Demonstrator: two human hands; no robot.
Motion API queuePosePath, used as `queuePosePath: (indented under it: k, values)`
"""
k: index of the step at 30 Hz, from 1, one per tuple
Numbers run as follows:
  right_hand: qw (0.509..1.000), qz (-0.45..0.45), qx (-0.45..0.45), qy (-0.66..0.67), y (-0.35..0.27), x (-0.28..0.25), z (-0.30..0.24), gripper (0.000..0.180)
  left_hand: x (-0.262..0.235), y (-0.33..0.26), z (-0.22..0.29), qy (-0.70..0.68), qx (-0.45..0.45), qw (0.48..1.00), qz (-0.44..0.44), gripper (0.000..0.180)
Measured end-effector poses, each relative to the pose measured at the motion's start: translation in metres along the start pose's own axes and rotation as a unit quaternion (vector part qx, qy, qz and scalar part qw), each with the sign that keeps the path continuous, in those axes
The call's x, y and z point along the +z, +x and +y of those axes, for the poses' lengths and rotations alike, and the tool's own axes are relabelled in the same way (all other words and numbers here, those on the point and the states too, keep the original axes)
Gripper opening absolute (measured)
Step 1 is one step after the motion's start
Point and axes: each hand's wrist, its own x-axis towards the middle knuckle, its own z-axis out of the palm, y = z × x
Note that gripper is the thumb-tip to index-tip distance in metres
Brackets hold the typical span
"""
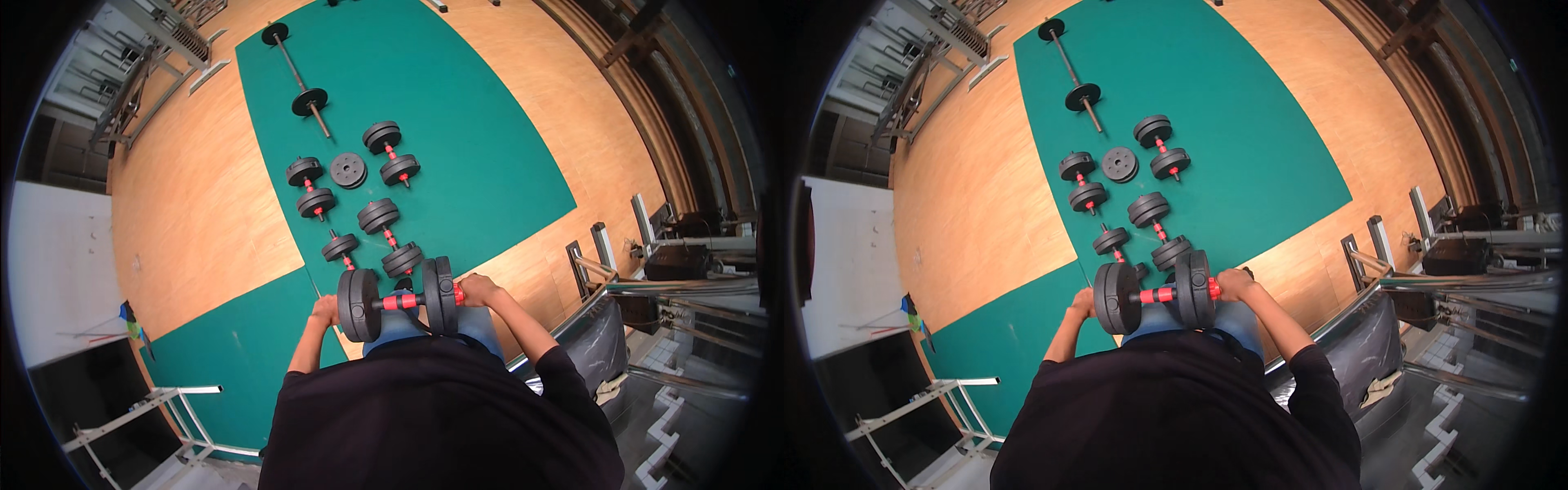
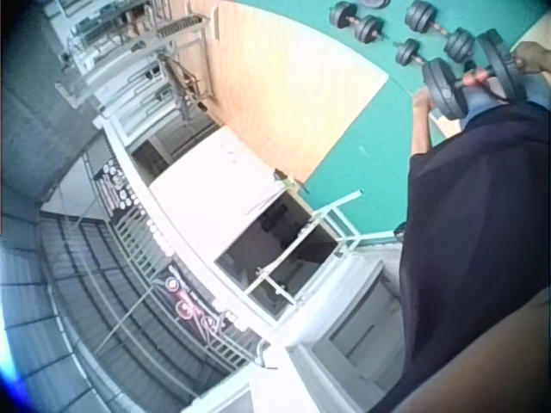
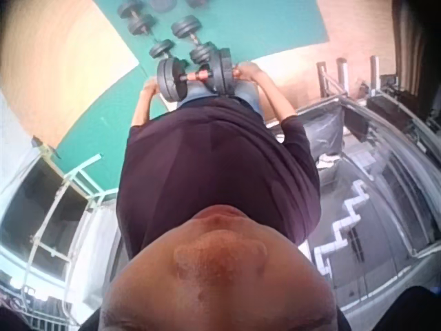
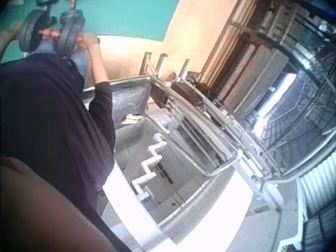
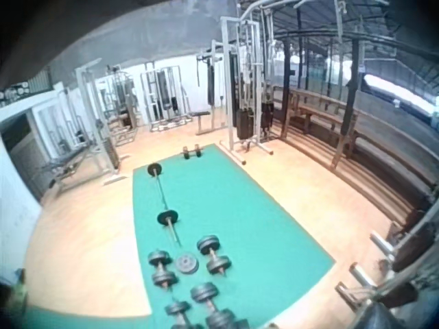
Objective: The person wipes a dumbbell bar with a cloth, then slides weight plates and red collars onto the bar, tightens the collars, and places the assembled dumbbell on the floor among other dumbbells.
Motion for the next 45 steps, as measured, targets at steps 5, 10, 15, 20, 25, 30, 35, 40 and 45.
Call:
queuePosePath:
  k: [5,10,15,20,25,30,35,40,45]
  values:
    - [0.994,-0.053,-0.081,-0.046,0.044,-0.030,0.006,0.033,0.025,-0.019,0.003,-0.045,-0.097,0.994,0.002,0.031]
    - [0.976,-0.098,-0.137,-0.139,0.090,-0.094,0.066,0.034,0.026,0.004,0.073,-0.128,-0.180,0.975,0.018,0.028]
    - [0.948,-0.152,-0.203,-0.192,0.116,-0.179,0.133,0.037,-0.002,0.041,0.176,-0.188,-0.276,0.942,0.023,0.026]
    - [0.891,-0.215,-0.264,-0.300,0.154,-0.251,0.151,0.038,-0.017,0.061,0.261,-0.318,-0.373,0.871,0.043,0.025]
    - [0.812,-0.211,-0.332,-0.432,0.187,-0.274,0.157,0.038,0.025,0.105,0.353,-0.443,-0.405,0.797,0.075,0.027]
    - [0.700,-0.297,-0.341,-0.552,0.222,-0.275,0.190,0.039,0.054,0.201,0.476,-0.590,-0.402,0.697,0.072,0.041]
    - [0.580,-0.400,-0.330,-0.628,0.248,-0.269,0.261,0.036,0.018,0.271,0.605,-0.658,-0.401,0.638,0.010,0.035]
    - [0.559,-0.523,-0.297,-0.571,0.300,-0.267,0.333,0.040,0.012,0.317,0.631,-0.722,-0.370,0.584,-0.029,0.032]
    - [0.537,-0.460,-0.279,-0.650,0.388,-0.236,0.338,0.041,0.036,0.416,0.611,-0.749,-0.384,0.540,-0.005,0.029]
